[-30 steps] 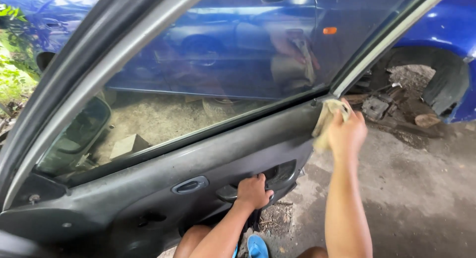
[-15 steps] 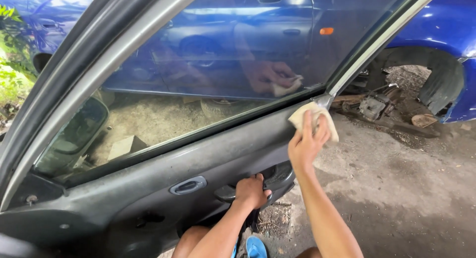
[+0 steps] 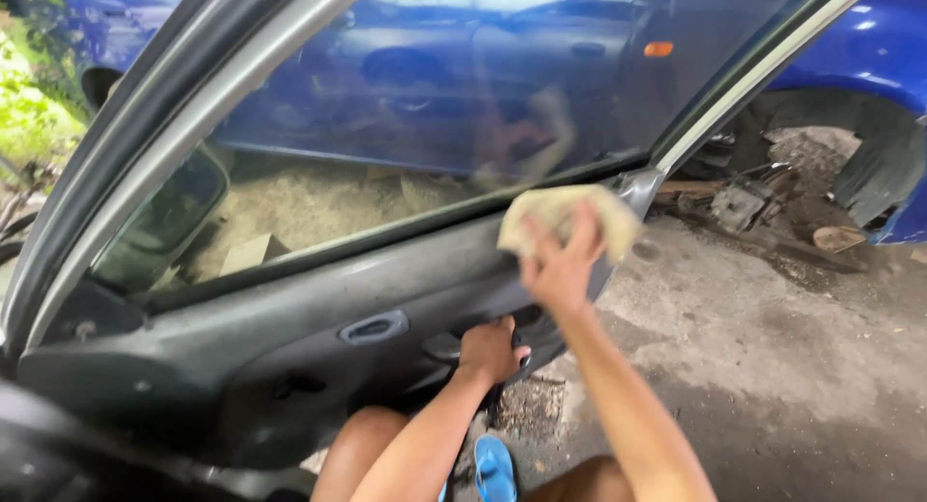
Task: Cleaning the interior door panel and window trim of a vehicle using a cloth and a rag.
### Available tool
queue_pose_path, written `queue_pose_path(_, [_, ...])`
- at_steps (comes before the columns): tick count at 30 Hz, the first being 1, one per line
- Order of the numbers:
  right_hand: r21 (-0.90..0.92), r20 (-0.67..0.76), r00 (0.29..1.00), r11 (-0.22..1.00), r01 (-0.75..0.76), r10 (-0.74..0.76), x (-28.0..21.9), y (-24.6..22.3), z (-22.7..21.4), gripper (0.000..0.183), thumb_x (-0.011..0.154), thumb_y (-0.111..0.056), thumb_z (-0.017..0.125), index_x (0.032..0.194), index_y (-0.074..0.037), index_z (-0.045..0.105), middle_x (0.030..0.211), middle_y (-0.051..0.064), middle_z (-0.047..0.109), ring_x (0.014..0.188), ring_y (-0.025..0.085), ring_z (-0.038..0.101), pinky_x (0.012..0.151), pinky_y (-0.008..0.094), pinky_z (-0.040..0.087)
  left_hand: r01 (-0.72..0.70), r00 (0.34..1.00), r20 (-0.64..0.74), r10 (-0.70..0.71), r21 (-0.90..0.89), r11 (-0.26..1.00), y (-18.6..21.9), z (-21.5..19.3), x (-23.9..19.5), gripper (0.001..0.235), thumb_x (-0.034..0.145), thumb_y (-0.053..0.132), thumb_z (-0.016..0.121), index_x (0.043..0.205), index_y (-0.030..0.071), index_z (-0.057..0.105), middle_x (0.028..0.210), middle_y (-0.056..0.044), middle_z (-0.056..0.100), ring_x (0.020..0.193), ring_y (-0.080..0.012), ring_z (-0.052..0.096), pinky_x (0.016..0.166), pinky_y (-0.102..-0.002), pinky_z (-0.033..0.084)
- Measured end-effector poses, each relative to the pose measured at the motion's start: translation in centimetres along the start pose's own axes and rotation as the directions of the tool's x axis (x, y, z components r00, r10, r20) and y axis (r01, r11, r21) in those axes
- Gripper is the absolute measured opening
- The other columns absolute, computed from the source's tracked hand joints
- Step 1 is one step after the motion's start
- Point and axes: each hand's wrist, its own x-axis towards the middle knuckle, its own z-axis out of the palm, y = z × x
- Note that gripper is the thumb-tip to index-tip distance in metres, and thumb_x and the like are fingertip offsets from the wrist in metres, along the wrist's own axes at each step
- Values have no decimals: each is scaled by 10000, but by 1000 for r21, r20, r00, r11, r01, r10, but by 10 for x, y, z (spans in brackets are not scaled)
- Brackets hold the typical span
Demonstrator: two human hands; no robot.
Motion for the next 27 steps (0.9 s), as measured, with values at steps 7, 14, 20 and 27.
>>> queue_pose_path(7, [-123,11,998,991,-56,58,36,32,-11,559,1051,-464,346,1394,-78,559,1595,293,364,1485,538,234,1155,678,124,7,999,47,-10,79,997,-3,8,11,670,968,580,519,1375,48,497,1207,-180,724,1135,-344,711,957,-486,550])
queue_pose_path(14, [35,37,965,964,-262,261,43,7,-24,370,972,-176,494,1309,-98,626,1544,140,508,1473,406,397,1185,648,171,35,999,28,-35,-2,999,-14,41,37,551,940,533,626,1305,129,545,1221,-218,687,1120,-444,661,912,-535,530])
queue_pose_path(20, [77,-107,948,953,-293,300,32,-13,-14,283,949,-107,567,1205,-156,675,1446,56,628,1400,297,510,1133,512,308,-24,988,154,14,64,998,9,-8,-15,700,1032,594,308,1436,41,450,1316,-240,660,1246,-377,652,1035,-495,514])
queue_pose_path(27, [369,-79,989,926,-86,124,38,-85,-37,375,899,-187,531,1223,-72,678,1257,116,674,1238,372,623,1094,513,412,-95,995,21,94,53,994,13,-13,-13,622,853,608,542,1168,102,719,1159,-98,757,1111,-327,719,922,-467,577])
